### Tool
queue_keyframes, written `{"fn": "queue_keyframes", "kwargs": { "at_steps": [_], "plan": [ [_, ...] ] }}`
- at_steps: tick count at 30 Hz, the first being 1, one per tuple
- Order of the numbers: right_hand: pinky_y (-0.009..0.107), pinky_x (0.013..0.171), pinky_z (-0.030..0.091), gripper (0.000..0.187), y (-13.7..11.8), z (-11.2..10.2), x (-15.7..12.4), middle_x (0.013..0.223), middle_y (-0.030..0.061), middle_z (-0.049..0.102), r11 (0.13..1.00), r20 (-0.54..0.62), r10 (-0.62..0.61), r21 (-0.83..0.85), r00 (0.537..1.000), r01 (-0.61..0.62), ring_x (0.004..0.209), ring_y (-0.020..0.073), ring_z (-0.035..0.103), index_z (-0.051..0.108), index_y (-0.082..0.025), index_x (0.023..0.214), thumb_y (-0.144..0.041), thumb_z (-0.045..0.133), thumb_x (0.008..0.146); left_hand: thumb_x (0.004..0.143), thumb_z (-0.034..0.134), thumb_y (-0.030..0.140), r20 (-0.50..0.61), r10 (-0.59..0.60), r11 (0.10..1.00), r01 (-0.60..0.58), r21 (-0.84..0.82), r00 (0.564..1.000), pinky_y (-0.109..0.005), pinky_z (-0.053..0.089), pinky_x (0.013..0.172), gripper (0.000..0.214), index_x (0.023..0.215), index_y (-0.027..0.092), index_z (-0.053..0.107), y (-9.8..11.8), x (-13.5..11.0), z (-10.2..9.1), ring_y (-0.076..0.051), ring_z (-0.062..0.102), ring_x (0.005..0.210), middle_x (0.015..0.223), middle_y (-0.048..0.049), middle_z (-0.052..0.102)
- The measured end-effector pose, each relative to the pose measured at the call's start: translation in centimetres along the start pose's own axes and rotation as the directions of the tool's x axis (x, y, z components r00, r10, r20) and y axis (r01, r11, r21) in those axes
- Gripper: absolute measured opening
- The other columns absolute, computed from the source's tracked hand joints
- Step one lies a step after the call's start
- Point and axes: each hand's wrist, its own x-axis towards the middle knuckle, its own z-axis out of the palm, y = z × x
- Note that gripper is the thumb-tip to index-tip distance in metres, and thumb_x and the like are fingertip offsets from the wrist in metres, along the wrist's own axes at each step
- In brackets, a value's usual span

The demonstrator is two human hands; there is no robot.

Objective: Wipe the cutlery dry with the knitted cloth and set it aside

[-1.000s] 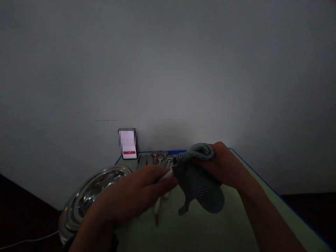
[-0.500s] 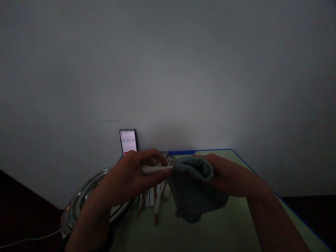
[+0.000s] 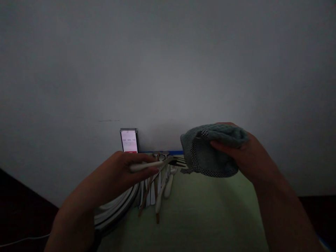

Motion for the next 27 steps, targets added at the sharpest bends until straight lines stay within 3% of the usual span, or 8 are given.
{"fn": "queue_keyframes", "kwargs": {
  "at_steps": [3,7,12,14,16,18,23,27],
  "plan": [
    [0.031,0.068,0.052,0.018,0.3,0.0,-0.1,0.086,0.0012,0.069,0.996,0.036,0.02,0.086,0.999,-0.023,0.077,0.0189,0.063,0.066,-0.024,0.087,-0.03,0.066,0.07,0.08,0.054,0.045,0.008,-0.026,1.0,0.026,-0.002,1.0,-0.021,0.044,0.058,0.032,0.101,0.025,0.068,0.2,-0.2,-0.2,-0.016,0.061,0.065,0.083,-0.0004,0.071],
    [0.029,0.063,0.051,0.016,-0.1,0.1,-0.3,0.079,0.0007,0.068,0.997,0.232,0.046,0.049,0.972,-0.059,0.073,0.0183,0.063,0.068,-0.022,0.086,-0.029,0.062,0.073,0.08,0.053,0.047,0.039,-0.02,0.999,0.019,0.029,0.999,-0.02,0.041,0.054,0.033,0.1,0.025,0.069,0.5,-0.1,-0.3,-0.014,0.057,0.058,0.073,0.001,0.069],
    [0.026,0.065,0.05,0.027,-1.5,1.2,-0.5,0.084,-0.0011,0.068,0.998,0.53,0.044,-0.06,0.847,-0.014,0.074,0.0154,0.062,0.064,-0.024,0.101,-0.019,0.053,0.077,0.081,0.052,0.047,0.128,0.031,0.999,-0.033,0.014,0.991,-0.018,0.037,0.051,0.031,0.095,0.025,0.07,1.1,0.2,0.0,-0.012,0.054,0.054,0.064,0.0031,0.065],
    [0.027,0.072,0.049,0.035,-2.1,1.8,-0.7,0.093,-0.0012,0.067,0.997,0.626,0.021,-0.07,0.78,0.03,0.08,0.015,0.061,0.06,-0.026,0.108,-0.013,0.051,0.077,0.082,0.052,0.046,0.14,0.028,0.999,-0.031,0.018,0.99,-0.018,0.037,0.052,0.029,0.095,0.027,0.069,1.3,0.2,0.0,-0.012,0.055,0.055,0.065,0.0035,0.065],
    [0.028,0.081,0.047,0.04,-2.3,2.2,-0.9,0.102,-0.0003,0.065,0.995,0.67,0.0,-0.074,0.742,0.067,0.089,0.0151,0.06,0.057,-0.026,0.112,-0.009,0.048,0.077,0.082,0.052,0.045,0.152,0.021,0.999,-0.024,0.021,0.988,-0.018,0.037,0.054,0.028,0.096,0.027,0.069,1.5,0.2,0.1,-0.012,0.056,0.058,0.069,0.0032,0.066],
    [0.03,0.085,0.046,0.041,-2.3,2.1,-0.9,0.109,0.0022,0.061,0.992,0.669,-0.002,-0.091,0.743,0.085,0.096,0.0157,0.057,0.054,-0.025,0.115,-0.009,0.045,0.078,0.083,0.052,0.045,0.165,0.007,1.0,-0.012,0.027,0.986,-0.018,0.037,0.055,0.029,0.096,0.026,0.069,1.6,0.2,0.0,-0.012,0.056,0.059,0.07,0.003,0.066],
    [0.028,0.08,0.047,0.031,-1.6,1.2,-0.7,0.104,0.0056,0.055,0.969,0.565,0.081,-0.239,0.821,0.068,0.088,0.0143,0.056,0.054,-0.02,0.109,-0.011,0.042,0.081,0.083,0.051,0.046,0.188,-0.022,0.999,0.013,0.051,0.982,-0.019,0.036,0.054,0.029,0.093,0.025,0.069,1.4,0.2,0.2,-0.013,0.056,0.059,0.067,0.0032,0.064],
    [0.031,0.087,0.044,0.044,-1.6,1.6,-0.7,0.106,0.0044,0.056,0.964,0.61,0.063,-0.241,0.79,0.109,0.097,0.0161,0.055,0.049,-0.024,0.118,-0.009,0.045,0.077,0.082,0.052,0.044,0.199,0.004,1.0,-0.009,0.023,0.98,-0.019,0.036,0.054,0.026,0.09,0.026,0.069,1.2,0.4,0.5,-0.013,0.058,0.06,0.068,0.0039,0.066]
  ]
}}
